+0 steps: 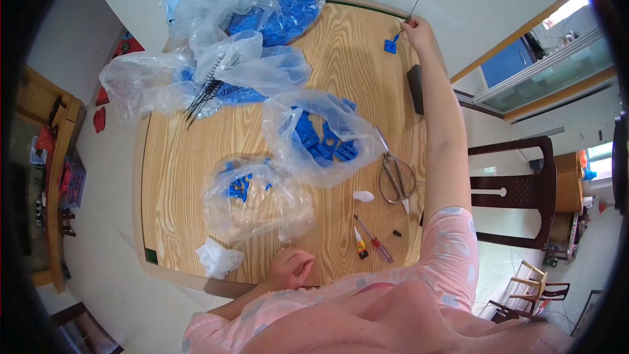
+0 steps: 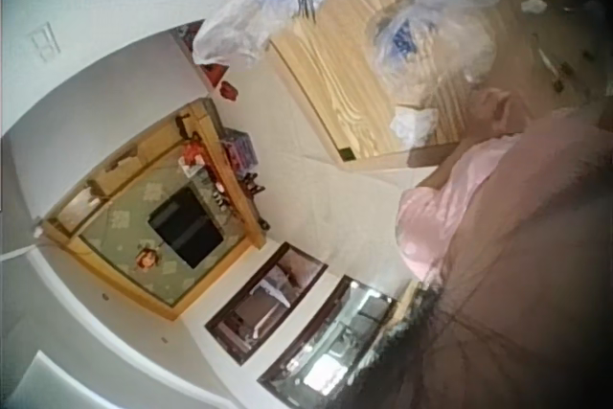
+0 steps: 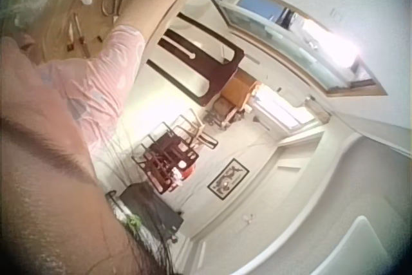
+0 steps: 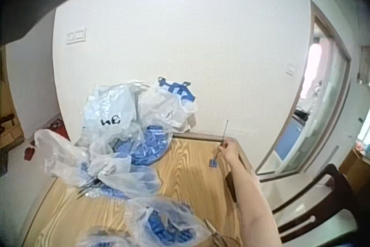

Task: Assembling a lighting fixture component by attaching springs and wires to a plastic base.

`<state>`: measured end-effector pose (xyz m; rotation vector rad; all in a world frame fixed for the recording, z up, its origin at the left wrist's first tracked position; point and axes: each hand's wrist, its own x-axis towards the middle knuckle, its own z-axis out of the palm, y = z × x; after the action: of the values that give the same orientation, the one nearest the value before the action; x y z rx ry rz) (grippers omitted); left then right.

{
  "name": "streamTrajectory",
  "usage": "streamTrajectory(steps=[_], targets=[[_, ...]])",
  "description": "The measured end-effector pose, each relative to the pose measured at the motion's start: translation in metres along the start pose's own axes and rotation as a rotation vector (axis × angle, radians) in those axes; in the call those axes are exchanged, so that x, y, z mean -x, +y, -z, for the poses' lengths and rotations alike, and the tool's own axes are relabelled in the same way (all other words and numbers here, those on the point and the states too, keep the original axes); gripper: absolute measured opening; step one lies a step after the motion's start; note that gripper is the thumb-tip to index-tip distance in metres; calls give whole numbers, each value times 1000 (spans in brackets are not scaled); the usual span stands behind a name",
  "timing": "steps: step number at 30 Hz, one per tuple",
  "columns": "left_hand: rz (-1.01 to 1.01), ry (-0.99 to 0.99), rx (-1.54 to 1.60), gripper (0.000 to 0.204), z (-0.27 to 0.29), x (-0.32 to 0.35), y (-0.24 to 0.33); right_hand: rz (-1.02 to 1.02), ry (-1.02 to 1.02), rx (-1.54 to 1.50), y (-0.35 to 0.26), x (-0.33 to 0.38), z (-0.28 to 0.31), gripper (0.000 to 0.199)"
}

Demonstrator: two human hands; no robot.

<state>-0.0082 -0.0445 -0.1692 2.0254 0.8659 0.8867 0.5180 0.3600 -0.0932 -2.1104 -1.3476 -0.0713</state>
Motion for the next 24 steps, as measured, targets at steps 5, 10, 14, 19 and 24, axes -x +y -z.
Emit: streamTrajectory(steps=[5, 10, 14, 19, 24], targets=[[-2, -22, 9, 20, 1, -1, -6, -27, -13, -11, 6, -6, -24, 32], [-21, 21, 2, 21, 0, -4, -2, -35, 57, -52, 9, -1, -11, 43], [47, 29, 14, 20, 5, 4, 12, -141, 171, -534, -7, 51, 6, 44], [13, 102, 118, 22, -3, 16, 3, -406, -80, -1429, -73, 165, 83, 33], [28, 301, -43, 29, 20, 35, 25, 121, -444, -982, -178, 331, 143, 28]])
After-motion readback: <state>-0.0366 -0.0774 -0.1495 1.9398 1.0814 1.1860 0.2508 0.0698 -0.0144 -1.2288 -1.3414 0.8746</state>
